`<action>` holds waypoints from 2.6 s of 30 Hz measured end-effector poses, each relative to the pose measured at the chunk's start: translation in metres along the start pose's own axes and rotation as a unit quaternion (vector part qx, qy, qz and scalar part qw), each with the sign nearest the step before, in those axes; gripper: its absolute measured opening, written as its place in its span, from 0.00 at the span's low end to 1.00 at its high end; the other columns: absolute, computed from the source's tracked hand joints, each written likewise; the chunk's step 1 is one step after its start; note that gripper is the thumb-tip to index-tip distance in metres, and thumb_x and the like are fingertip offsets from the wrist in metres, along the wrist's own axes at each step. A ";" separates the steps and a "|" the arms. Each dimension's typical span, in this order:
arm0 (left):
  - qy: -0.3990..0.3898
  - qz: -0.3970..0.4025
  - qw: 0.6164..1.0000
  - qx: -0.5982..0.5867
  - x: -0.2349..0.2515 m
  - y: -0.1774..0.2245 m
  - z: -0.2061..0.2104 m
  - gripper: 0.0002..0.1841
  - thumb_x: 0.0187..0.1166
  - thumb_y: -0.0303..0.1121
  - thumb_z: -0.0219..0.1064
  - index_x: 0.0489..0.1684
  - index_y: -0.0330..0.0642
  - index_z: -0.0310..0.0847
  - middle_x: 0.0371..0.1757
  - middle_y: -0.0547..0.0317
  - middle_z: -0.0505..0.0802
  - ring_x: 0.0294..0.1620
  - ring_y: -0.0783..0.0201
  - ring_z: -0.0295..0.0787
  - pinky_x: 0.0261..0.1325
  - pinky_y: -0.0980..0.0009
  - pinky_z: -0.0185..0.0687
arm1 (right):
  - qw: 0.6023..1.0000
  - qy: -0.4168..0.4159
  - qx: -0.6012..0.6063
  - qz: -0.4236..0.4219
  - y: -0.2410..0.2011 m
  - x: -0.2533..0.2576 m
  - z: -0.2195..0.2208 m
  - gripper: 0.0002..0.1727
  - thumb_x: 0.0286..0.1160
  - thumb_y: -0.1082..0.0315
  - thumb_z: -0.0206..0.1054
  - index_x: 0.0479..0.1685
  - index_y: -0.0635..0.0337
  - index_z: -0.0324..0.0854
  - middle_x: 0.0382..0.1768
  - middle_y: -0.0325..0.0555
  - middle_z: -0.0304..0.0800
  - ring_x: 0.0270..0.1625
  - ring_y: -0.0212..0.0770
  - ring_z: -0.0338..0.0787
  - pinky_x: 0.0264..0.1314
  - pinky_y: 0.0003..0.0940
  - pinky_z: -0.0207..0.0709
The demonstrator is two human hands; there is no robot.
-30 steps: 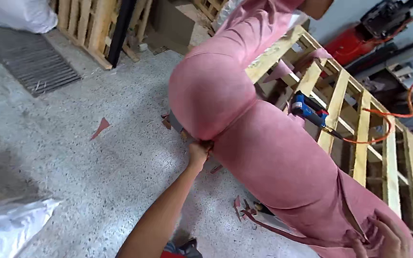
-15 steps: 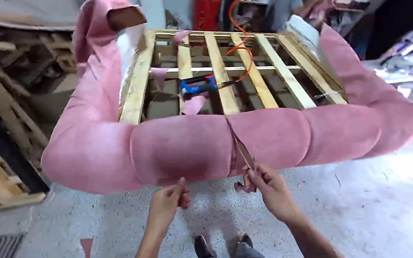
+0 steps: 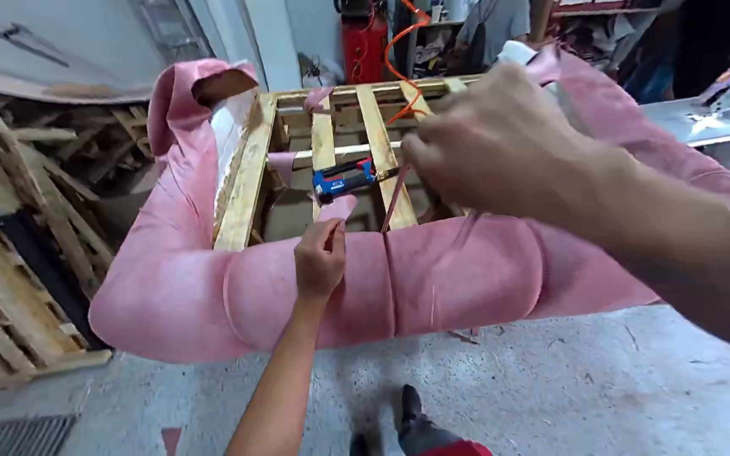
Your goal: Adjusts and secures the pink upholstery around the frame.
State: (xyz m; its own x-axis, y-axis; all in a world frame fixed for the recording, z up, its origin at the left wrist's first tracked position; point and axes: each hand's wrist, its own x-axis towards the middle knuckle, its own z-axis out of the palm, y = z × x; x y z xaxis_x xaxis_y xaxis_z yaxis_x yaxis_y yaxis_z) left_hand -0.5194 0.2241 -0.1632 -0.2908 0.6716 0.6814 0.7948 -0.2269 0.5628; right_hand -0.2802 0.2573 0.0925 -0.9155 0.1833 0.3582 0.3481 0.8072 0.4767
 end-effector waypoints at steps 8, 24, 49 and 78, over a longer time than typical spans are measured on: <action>-0.244 -0.500 0.678 -0.481 -0.115 0.111 -0.030 0.20 0.92 0.37 0.57 0.57 0.25 0.86 0.47 0.41 0.96 0.44 0.52 0.97 0.56 0.56 0.94 | 0.959 -0.213 0.075 0.171 -0.261 -0.152 0.055 0.16 0.77 0.72 0.56 0.43 0.77 0.87 0.15 0.50 0.82 0.17 0.48 0.85 0.17 0.39 0.74; -0.277 -0.409 0.815 -0.305 -0.271 0.014 0.085 0.14 0.88 0.28 0.54 0.38 0.36 0.87 0.26 0.64 0.87 0.25 0.72 0.79 0.34 0.73 0.79 | 0.691 -0.239 0.436 0.525 -0.408 -0.218 0.300 0.12 0.73 0.65 0.67 0.45 0.63 0.89 0.39 0.55 0.95 0.47 0.56 0.95 0.56 0.58 0.86; -0.307 -0.491 0.795 -0.179 -0.267 -0.007 0.125 0.17 0.92 0.42 0.56 0.59 0.39 0.84 0.51 0.48 0.93 0.44 0.53 0.92 0.44 0.52 0.89 | 0.745 -0.156 0.434 0.481 -0.299 -0.206 0.218 0.20 0.90 0.57 0.52 0.54 0.53 0.91 0.42 0.45 0.95 0.47 0.45 0.95 0.54 0.52 0.88; -0.130 -0.104 0.974 -0.153 -0.327 -0.208 0.287 0.08 0.81 0.28 0.67 0.36 0.35 0.89 0.35 0.50 0.92 0.40 0.60 0.90 0.51 0.58 0.87 | 0.695 0.339 0.463 0.433 -0.354 -0.199 0.616 0.15 0.80 0.68 0.64 0.21 0.58 0.84 0.20 0.40 0.85 0.25 0.34 0.86 0.28 0.37 0.81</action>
State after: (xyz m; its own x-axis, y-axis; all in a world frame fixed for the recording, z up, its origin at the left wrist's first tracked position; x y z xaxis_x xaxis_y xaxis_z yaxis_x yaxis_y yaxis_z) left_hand -0.4363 0.2539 -0.6377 -0.2526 0.8719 0.4194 0.5259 -0.2401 0.8160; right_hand -0.3454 0.2808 -0.6418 -0.0283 0.7724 0.6345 0.1431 0.6314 -0.7621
